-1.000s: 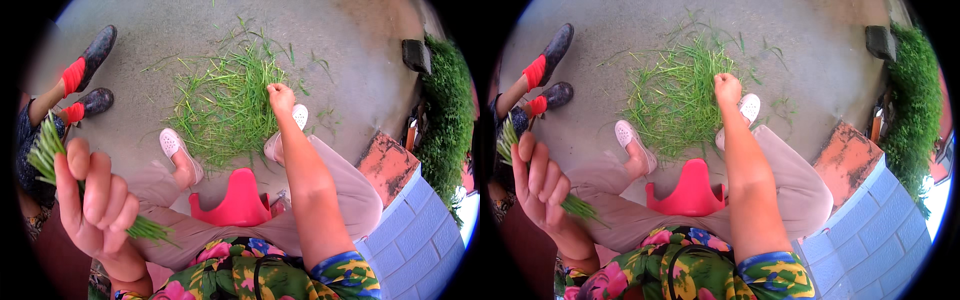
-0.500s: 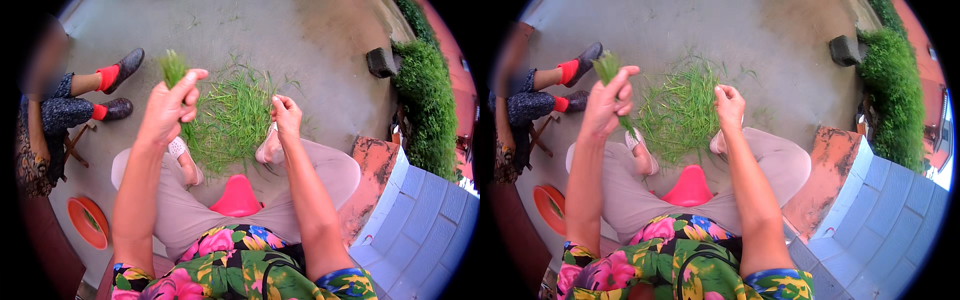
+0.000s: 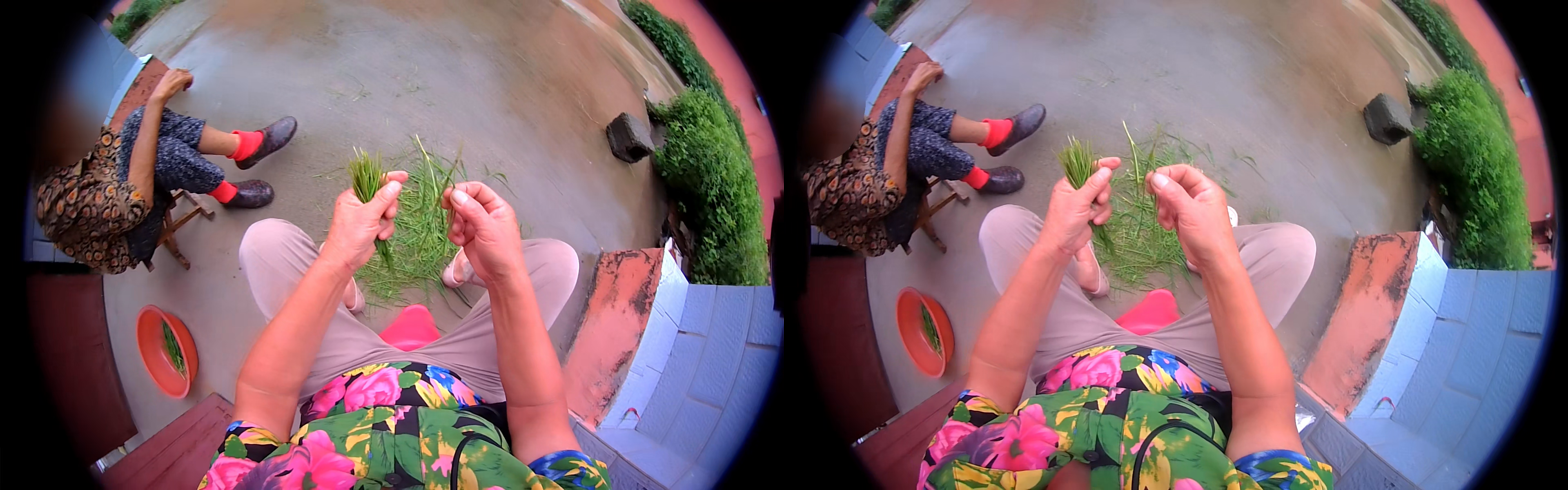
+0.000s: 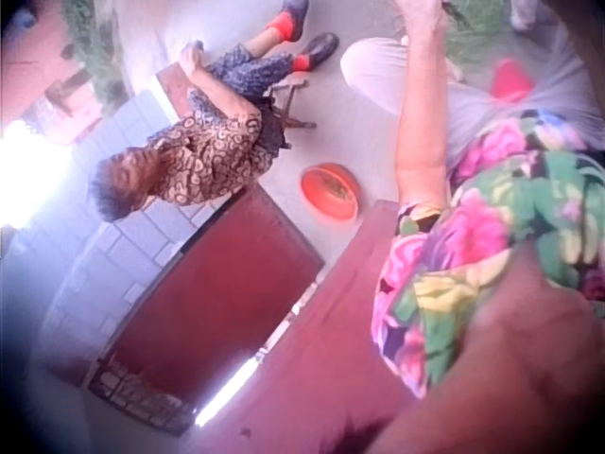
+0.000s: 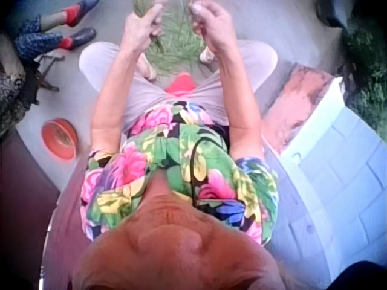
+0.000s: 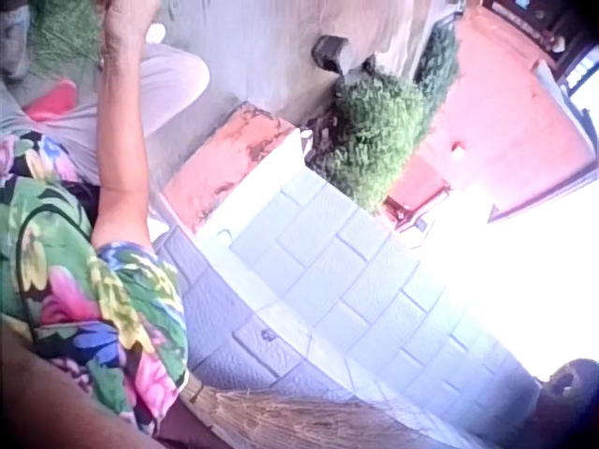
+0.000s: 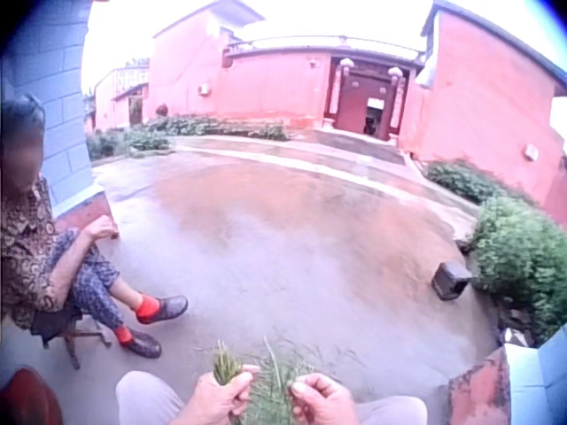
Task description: The person holds a bundle of green grass stalks in one hand while using the other hand to pull out individual blades, one at a time, and place them onto a pile on the ground.
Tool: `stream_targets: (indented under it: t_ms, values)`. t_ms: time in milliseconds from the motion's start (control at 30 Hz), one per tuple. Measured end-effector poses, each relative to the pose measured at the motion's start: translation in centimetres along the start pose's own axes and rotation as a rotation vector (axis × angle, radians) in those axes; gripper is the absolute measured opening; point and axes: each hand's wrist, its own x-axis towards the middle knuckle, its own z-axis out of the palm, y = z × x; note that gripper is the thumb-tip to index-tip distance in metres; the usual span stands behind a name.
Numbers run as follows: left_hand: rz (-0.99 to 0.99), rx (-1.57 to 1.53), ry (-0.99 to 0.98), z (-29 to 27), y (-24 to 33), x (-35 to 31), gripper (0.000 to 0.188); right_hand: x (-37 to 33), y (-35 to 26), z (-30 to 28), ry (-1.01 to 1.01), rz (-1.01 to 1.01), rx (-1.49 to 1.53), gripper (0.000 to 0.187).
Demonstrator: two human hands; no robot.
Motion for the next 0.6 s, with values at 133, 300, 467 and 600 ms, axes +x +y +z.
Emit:
stream_targets:
  t_ms: [133, 300, 467, 600]
  values:
    - [0.015, -0.088, -0.008, 0.3, -0.4, -1.9, 0.025, -1.8, -0.3, 0.8, -0.063, -0.116, -0.133, 0.012]
    - [0.017, -0.22, -0.122, 0.9, -0.6, -3.2, 0.022, -2.6, 0.1, 0.9, -0.083, -0.192, -0.175, 0.011]
    - [0.056, -0.192, -0.128, 1.9, -0.2, -4.0, 0.018, -2.9, 0.7, 0.2, -0.118, -0.097, -0.049, 0.01]
    - [0.067, -0.178, -0.065, 2.5, 0.1, -4.4, 0.016, -3.3, 0.7, 1.0, -0.135, -0.041, 0.064, 0.009]
